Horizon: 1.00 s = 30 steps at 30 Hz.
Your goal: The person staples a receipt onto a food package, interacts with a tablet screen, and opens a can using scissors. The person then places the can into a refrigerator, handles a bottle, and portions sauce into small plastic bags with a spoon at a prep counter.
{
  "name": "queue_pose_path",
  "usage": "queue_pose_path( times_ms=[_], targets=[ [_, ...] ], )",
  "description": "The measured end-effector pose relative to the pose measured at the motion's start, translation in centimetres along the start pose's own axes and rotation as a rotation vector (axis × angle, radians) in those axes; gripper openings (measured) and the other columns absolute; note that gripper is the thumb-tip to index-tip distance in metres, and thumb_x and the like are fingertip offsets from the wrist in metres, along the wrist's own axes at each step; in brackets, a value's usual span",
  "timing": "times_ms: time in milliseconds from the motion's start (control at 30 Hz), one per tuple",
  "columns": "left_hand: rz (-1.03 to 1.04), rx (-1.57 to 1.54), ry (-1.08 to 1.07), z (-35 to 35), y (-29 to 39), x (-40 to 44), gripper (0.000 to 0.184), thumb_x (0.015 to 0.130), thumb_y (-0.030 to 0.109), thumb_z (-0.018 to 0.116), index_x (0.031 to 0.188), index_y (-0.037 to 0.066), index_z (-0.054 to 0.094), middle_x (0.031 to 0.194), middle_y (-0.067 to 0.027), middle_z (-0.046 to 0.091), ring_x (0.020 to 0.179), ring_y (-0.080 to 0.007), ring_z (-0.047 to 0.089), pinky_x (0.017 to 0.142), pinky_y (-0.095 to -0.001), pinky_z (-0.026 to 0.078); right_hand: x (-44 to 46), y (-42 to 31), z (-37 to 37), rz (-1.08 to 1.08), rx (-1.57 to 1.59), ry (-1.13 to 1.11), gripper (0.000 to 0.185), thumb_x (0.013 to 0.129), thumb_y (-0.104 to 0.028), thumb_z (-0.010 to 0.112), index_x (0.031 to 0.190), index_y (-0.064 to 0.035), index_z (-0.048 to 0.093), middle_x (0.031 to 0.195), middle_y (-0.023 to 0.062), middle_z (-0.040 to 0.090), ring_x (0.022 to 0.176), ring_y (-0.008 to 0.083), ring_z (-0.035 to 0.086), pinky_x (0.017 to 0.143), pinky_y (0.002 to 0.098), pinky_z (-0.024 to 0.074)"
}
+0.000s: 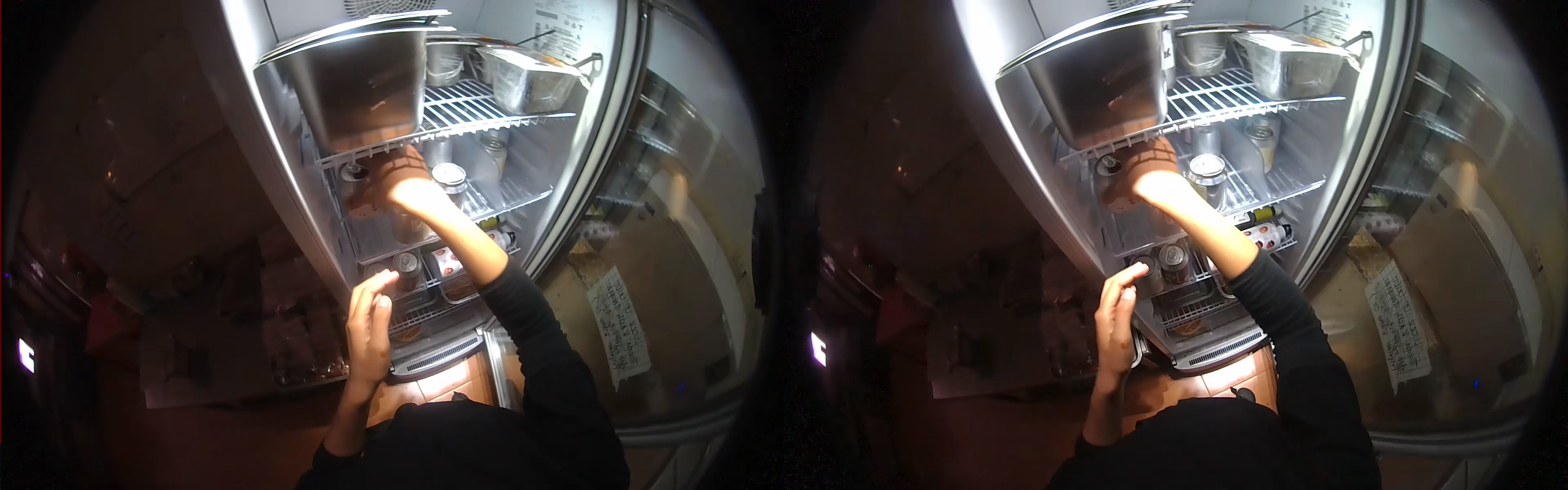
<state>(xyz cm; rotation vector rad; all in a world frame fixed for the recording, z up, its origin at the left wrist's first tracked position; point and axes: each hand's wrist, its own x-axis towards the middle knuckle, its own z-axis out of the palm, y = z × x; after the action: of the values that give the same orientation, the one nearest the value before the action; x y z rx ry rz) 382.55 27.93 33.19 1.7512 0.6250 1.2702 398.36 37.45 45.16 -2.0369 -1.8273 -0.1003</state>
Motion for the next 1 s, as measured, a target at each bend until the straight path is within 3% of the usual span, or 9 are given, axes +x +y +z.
queue_pose_path(
  times_ms=[367, 467, 533, 667, 733, 800, 900, 967, 1000],
  targets=[
    [-0.038, 0.021, -0.208, 1.7, -3.1, -1.5, 0.018, 0.084, 0.006, 0.053, 0.099, 0.003, 0.062, 0.105, -0.014, 0.054, 0.101, -0.0244, 0.055, 0.088, -0.033, 0.042, 6.5, 1.8, 5.5, -0.024, -0.083, -0.111, 0.084, 0.048, -0.056, 0.078, 0.119, -0.0139, 0.059, 0.119, 0.0124, 0.056, 0.122, 0.0283, 0.043, 0.104, 0.0419, 0.0281],
    [-0.047, 0.012, -0.253, 1.9, -3.3, -1.8, 0.018, 0.083, 0.006, 0.053, 0.098, 0.003, 0.062, 0.103, -0.0141, 0.054, 0.099, -0.0261, 0.055, 0.088, -0.0339, 0.041, 4.6, 1.5, 3.9, -0.032, -0.185, -0.126, 0.077, 0.058, -0.063, 0.07, 0.111, -0.0078, 0.062, 0.112, 0.0134, 0.061, 0.105, 0.0283, 0.057, 0.09, 0.0386, 0.0436],
    [-0.088, -0.019, -0.303, 1.9, -3.8, -2.1, 0.017, 0.083, 0.006, 0.053, 0.097, 0.003, 0.062, 0.102, -0.0135, 0.054, 0.099, -0.0255, 0.055, 0.087, -0.0333, 0.042, -0.6, 0.6, 3.1, 0.115, -0.313, 0.256, 0.08, 0.066, -0.066, 0.063, 0.116, -0.0049, 0.057, 0.12, 0.0174, 0.056, 0.111, 0.0304, 0.053, 0.091, 0.041, 0.0418],
    [-0.099, -0.055, -0.432, 1.4, -5.6, -3.0, 0.017, 0.084, 0.005, 0.052, 0.097, 0.002, 0.062, 0.1, -0.0122, 0.056, 0.095, -0.0233, 0.057, 0.085, -0.0322, 0.044, -16.0, 3.4, -1.9, -0.002, 0.245, 0.571, 0.044, 0.074, -0.028, 0.071, 0.109, -0.0046, 0.06, 0.104, 0.0145, 0.059, 0.096, 0.0296, 0.057, 0.086, 0.0355, 0.0439],
    [-0.132, -0.066, -0.503, 1.0, -6.9, -4.4, 0.016, 0.084, 0.005, 0.052, 0.097, 0.002, 0.062, 0.098, -0.012, 0.057, 0.094, -0.0233, 0.058, 0.084, -0.0323, 0.044, -24.6, 4.1, -4.9, 0.392, -0.033, 0.792, 0.026, 0.078, -0.01, 0.065, 0.103, -0.0055, 0.063, 0.096, 0.0073, 0.063, 0.09, 0.0189, 0.059, 0.079, 0.0319, 0.0463],
    [-0.204, -0.078, -0.597, 0.8, -8.0, -5.3, 0.016, 0.085, 0.006, 0.052, 0.096, 0.002, 0.063, 0.094, -0.0121, 0.059, 0.091, -0.0236, 0.059, 0.083, -0.0324, 0.045, -35.0, 8.8, -7.5, 0.542, -0.326, 1.394, 0.012, 0.085, -0.004, 0.057, 0.094, 0.001, 0.062, 0.096, 0.0075, 0.065, 0.084, 0.0159, 0.06, 0.072, 0.0259, 0.0474],
    [-0.182, -0.053, -0.731, 1.1, -10.1, -6.7, 0.017, 0.085, 0.006, 0.052, 0.097, 0.002, 0.063, 0.093, -0.013, 0.059, 0.09, -0.0238, 0.059, 0.082, -0.0321, 0.046, -54.0, 13.0, -14.7, 0.93, -0.834, 1.751, 0.044, 0.09, -0.037, 0.052, 0.102, 0.005, 0.059, 0.099, 0.0194, 0.063, 0.083, 0.0242, 0.063, 0.074, 0.0311, 0.0506],
    [-0.196, -0.082, -0.804, 1.6, -9.6, -7.8, 0.016, 0.085, 0.006, 0.052, 0.097, 0.003, 0.063, 0.093, -0.0131, 0.06, 0.09, -0.0247, 0.061, 0.081, -0.0323, 0.046, -58.7, 14.7, -16.4, 1.032, -0.728, 1.87, 0.054, 0.091, -0.044, 0.048, 0.11, 0.0059, 0.055, 0.104, 0.0217, 0.061, 0.086, 0.0254, 0.063, 0.078, 0.0333, 0.0502],
    [-0.207, -0.096, -0.845, 1.8, -8.8, -8.4, 0.017, 0.086, 0.007, 0.051, 0.098, 0.002, 0.063, 0.093, -0.0116, 0.06, 0.089, -0.0213, 0.06, 0.079, -0.0302, 0.046, -58.9, 15.1, -16.5, 0.95, -0.078, 1.846, 0.056, 0.092, -0.046, 0.044, 0.117, 0.0043, 0.048, 0.111, 0.0226, 0.055, 0.089, 0.0263, 0.061, 0.081, 0.0342, 0.0489]
  ],
)
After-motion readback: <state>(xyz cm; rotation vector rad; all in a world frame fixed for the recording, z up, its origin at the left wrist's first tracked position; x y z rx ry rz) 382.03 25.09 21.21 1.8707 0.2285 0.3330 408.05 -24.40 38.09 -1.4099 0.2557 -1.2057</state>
